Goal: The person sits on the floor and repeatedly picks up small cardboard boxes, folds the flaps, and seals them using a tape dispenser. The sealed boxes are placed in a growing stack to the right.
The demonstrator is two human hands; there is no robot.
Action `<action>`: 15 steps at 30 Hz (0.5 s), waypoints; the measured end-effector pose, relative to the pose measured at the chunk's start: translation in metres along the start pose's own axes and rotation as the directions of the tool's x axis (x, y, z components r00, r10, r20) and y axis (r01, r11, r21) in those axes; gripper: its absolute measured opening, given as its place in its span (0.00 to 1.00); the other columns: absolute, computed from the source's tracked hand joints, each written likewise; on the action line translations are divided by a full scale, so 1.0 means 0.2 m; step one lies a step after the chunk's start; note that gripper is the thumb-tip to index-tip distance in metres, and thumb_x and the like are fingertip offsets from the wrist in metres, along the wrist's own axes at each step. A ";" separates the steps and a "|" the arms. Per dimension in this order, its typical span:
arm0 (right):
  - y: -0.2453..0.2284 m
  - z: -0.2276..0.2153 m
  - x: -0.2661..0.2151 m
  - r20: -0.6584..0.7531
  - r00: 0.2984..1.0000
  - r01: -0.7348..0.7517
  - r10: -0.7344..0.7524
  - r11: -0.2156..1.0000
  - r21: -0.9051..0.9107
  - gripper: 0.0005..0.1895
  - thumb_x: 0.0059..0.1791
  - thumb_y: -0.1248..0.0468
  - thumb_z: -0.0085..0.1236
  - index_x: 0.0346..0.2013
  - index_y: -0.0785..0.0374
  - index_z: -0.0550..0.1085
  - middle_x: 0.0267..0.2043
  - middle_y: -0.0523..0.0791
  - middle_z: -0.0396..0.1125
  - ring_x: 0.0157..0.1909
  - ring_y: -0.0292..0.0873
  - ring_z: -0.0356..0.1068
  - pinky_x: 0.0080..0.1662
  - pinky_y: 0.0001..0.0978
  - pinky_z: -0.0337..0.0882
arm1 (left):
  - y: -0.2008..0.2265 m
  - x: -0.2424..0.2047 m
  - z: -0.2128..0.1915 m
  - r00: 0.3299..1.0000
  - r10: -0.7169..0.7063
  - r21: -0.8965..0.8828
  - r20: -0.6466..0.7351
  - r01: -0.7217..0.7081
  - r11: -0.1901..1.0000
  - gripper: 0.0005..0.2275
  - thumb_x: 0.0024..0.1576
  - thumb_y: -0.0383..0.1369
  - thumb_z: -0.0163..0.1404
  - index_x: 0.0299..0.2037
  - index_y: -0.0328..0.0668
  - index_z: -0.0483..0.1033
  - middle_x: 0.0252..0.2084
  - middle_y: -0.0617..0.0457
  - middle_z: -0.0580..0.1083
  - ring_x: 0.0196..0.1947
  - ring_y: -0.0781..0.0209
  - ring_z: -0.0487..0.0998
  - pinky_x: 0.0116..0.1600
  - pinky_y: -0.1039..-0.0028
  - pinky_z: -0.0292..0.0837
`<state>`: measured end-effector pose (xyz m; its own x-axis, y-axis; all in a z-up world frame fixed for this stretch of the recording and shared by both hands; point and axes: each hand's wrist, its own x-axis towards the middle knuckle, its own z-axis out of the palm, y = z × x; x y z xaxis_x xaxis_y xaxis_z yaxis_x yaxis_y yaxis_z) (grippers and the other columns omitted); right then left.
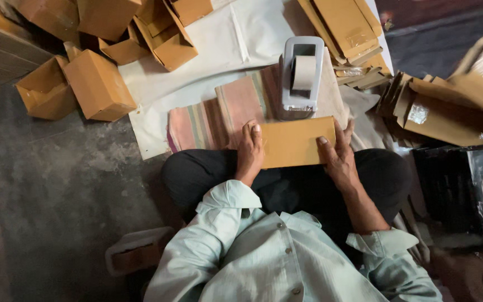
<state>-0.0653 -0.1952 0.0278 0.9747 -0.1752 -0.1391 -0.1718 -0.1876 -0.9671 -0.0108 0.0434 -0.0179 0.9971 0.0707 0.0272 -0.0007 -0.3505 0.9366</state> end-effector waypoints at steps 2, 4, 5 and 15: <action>0.00 0.00 0.00 -0.012 0.998 0.056 -0.056 0.998 -0.008 0.35 0.56 0.55 0.51 0.76 0.61 0.56 0.81 0.65 0.19 0.83 0.57 0.33 0.72 0.42 0.53 | -0.02 0.01 0.01 1.000 -0.022 -0.001 0.003 0.022 1.000 0.18 0.70 0.42 0.36 0.60 0.36 0.66 0.52 0.32 0.74 0.53 0.34 0.75 0.55 0.58 0.71; 0.00 0.00 -0.01 -0.010 1.000 -0.003 0.003 1.000 0.013 0.35 0.55 0.55 0.50 0.75 0.60 0.56 0.79 0.65 0.17 0.82 0.56 0.33 0.69 0.41 0.56 | -0.03 0.01 0.01 0.999 -0.035 0.002 0.006 0.035 0.999 0.18 0.69 0.42 0.36 0.59 0.36 0.66 0.51 0.33 0.74 0.53 0.35 0.76 0.55 0.58 0.71; -0.01 0.01 -0.02 -0.010 0.999 -0.032 0.032 0.999 0.023 0.35 0.54 0.54 0.50 0.74 0.60 0.55 0.79 0.66 0.16 0.81 0.56 0.33 0.68 0.40 0.57 | -0.02 0.00 0.00 1.000 -0.007 -0.003 0.016 0.007 1.000 0.19 0.70 0.43 0.35 0.60 0.36 0.65 0.53 0.33 0.74 0.54 0.35 0.75 0.56 0.58 0.70; -0.03 -0.30 0.10 -0.263 0.960 -0.078 0.093 0.995 0.067 0.29 0.57 0.53 0.52 0.69 0.63 0.64 0.47 0.47 0.68 0.31 0.36 0.62 0.26 0.29 0.62 | 0.20 -0.07 -0.14 0.913 -0.265 -0.419 0.311 0.381 0.824 0.35 0.62 0.60 0.29 0.75 0.48 0.52 0.32 0.47 0.75 0.19 0.61 0.75 0.22 0.74 0.73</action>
<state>-0.0524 -0.2562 0.0446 0.8824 -0.4396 -0.1675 -0.2371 -0.1080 -0.9655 -0.0275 0.0552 0.0285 0.9340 -0.1327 -0.3316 0.3480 0.1293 0.9285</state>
